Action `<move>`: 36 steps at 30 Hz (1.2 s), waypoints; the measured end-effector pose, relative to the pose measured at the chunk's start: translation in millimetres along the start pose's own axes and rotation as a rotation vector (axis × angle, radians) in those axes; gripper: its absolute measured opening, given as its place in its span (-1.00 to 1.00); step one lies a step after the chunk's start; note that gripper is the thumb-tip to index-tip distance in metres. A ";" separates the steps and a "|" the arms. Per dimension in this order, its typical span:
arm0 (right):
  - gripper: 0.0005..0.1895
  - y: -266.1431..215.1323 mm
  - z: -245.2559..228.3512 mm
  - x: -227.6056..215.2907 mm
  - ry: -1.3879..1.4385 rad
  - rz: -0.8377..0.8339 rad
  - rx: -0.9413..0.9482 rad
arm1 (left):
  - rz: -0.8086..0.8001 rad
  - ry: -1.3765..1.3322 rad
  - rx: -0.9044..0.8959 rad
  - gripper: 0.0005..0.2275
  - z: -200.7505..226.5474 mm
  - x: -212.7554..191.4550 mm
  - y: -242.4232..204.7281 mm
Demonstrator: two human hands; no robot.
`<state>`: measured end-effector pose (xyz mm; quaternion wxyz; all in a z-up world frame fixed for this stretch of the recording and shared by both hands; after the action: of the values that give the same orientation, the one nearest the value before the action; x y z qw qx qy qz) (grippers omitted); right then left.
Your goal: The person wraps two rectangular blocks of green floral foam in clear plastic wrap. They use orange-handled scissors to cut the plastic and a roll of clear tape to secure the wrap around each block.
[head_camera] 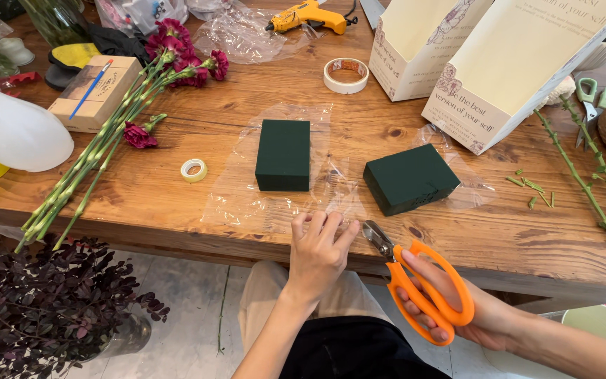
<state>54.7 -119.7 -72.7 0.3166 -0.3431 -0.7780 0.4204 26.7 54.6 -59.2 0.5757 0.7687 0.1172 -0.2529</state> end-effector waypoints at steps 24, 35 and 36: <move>-0.26 22.7 -31.1 6.4 0.015 -0.143 0.003 | 0.044 -0.144 -0.075 -0.87 -6.6 -3.6 5.1; -0.29 21.6 -49.6 8.0 -0.075 -0.080 -0.010 | 0.063 -0.202 -0.121 -0.84 -11.0 -3.4 3.6; -0.26 23.6 -50.8 8.5 -0.050 -0.093 0.037 | 0.069 -0.211 -0.127 -0.85 -12.2 -3.6 3.5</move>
<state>95.9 -81.0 -68.9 0.3226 -0.2904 -0.7928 0.4279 28.4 65.4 -51.9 0.6406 0.7035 0.0452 -0.3044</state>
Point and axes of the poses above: each hand's wrist, its own y-axis towards the middle knuckle, its own x-axis out of the palm, z = x × y, the point moved 6 cm from there along y, towards the middle knuckle, and after that the axes turned 11 degrees about x, right-handed, at the moved point
